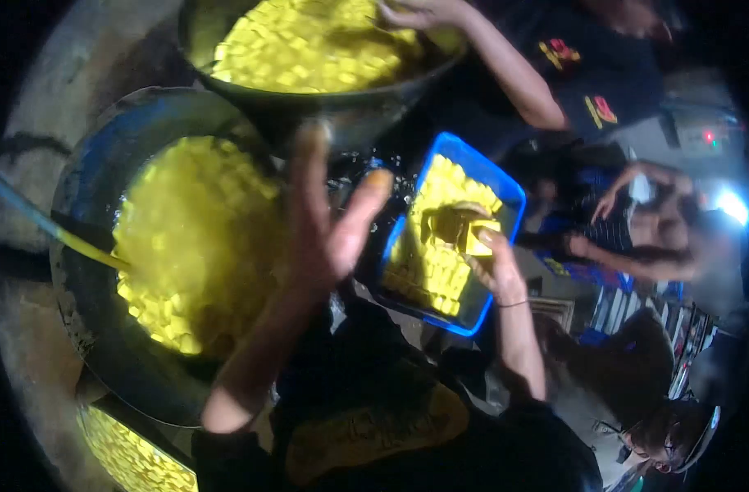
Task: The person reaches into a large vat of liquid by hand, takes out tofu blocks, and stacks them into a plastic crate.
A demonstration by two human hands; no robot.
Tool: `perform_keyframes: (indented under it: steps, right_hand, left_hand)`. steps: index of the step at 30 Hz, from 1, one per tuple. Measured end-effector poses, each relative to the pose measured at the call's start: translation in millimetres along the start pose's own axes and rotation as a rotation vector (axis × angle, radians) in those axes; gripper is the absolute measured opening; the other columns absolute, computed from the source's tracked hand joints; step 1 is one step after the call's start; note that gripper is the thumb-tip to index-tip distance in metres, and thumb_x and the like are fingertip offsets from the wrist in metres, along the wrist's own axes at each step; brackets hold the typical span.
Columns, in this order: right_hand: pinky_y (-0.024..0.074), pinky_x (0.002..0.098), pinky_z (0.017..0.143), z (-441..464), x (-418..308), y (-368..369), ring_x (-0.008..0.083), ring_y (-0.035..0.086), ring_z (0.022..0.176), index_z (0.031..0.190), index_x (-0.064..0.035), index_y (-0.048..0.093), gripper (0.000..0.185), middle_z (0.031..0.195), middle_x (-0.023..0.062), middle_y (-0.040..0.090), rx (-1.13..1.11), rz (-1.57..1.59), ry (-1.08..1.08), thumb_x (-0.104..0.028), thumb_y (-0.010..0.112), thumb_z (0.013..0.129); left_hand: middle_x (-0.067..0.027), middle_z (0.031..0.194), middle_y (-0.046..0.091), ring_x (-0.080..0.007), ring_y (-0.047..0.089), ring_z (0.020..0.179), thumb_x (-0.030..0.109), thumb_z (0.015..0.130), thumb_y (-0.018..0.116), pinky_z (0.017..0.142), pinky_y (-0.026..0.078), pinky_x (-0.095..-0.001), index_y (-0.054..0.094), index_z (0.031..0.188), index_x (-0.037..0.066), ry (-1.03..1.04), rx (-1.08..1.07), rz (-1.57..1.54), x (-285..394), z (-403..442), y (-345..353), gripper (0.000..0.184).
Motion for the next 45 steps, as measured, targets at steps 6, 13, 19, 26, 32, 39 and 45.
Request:
perform_keyframes:
  steps: [6,13,19,26,32,39,45]
  right_hand:
    - [0.0534,0.0288,0.061,20.4,176.9,-186.6,0.0207,0.063,0.072,0.118,-0.0015,0.053,0.050,0.108,0.0137,0.059,0.415,-0.438,0.144,-0.033,0.065,0.081]
    - [0.0328,0.0656,0.093,23.3,295.5,-188.1,0.0463,0.015,0.130,0.126,-0.0280,0.048,0.076,0.142,0.0177,0.023,0.481,-1.450,0.670,-0.074,0.056,0.066]
    - [0.0421,0.0396,0.085,29.6,204.7,-129.5,0.0238,0.043,0.104,0.114,-0.0120,0.054,0.042,0.114,0.0134,0.049,0.155,-1.687,0.586,-0.031,0.061,0.078]
    - [0.0490,0.0281,0.072,36.1,-25.2,227.9,0.0180,0.061,0.078,0.099,-0.0002,0.056,0.025,0.089,0.0124,0.062,-0.406,-0.788,-0.617,-0.010,0.067,0.079]
    - [0.0434,0.0444,0.092,139.8,137.5,387.8,0.0284,0.054,0.107,0.118,-0.0105,0.054,0.037,0.114,0.0134,0.057,-1.144,-2.042,-0.390,-0.017,0.059,0.082]
    - [0.0431,0.0446,0.091,253.3,329.1,336.1,0.0265,0.055,0.105,0.109,-0.0120,0.058,0.028,0.110,0.0168,0.058,-1.092,-2.453,-0.723,-0.025,0.046,0.088]
    - [0.0481,0.0414,0.079,266.1,279.5,349.8,0.0268,0.060,0.091,0.100,-0.0072,0.062,0.027,0.099,0.0139,0.062,-1.409,-1.790,-0.848,-0.026,0.057,0.080]
  left_hand:
    - [-0.0212,0.142,0.028,-0.0343,0.025,0.133,0.025,0.077,0.069,0.110,0.019,-0.0412,0.027,0.139,0.003,0.039,0.012,0.610,-31.1,-13.5,-19.4,0.078]
    - [-0.0160,0.145,0.023,-0.0312,0.031,0.130,0.013,0.081,0.065,0.103,0.034,-0.0392,0.026,0.140,0.006,-0.121,-0.061,0.282,-37.5,-10.6,-33.3,0.071]
    - [-0.0102,0.132,0.040,-0.0244,0.047,0.115,0.003,0.082,0.062,0.088,0.046,-0.0327,0.037,0.133,0.007,-0.247,0.207,-0.135,-34.9,-5.3,-157.2,0.057]
    - [-0.0151,0.108,0.059,-0.0273,0.057,0.099,0.021,0.084,0.063,0.091,0.046,-0.0365,0.055,0.111,0.001,-0.747,0.021,0.385,-148.5,-55.4,-248.0,0.035]
    - [-0.0213,0.119,0.052,-0.0348,0.049,0.112,0.021,0.080,0.056,0.097,0.036,-0.0488,0.055,0.115,0.003,-0.446,-0.290,1.036,-297.9,-144.2,-187.4,0.039]
    - [-0.0211,0.116,0.053,-0.0376,0.051,0.106,0.017,0.087,0.046,0.095,0.037,-0.0502,0.055,0.114,0.001,-0.593,-0.105,0.723,-396.7,-184.3,-135.1,0.032]
    - [-0.0219,0.134,0.038,-0.0351,0.035,0.126,0.021,0.092,0.040,0.108,0.023,-0.0456,0.046,0.125,0.001,-0.714,-0.038,0.189,-347.2,-152.2,-195.1,0.039]
Point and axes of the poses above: each hand's wrist, its own z-axis towards the middle knuckle, its own y-axis out of the palm, x = y × z, the point moved 2 cm from there along z, towards the middle knuckle
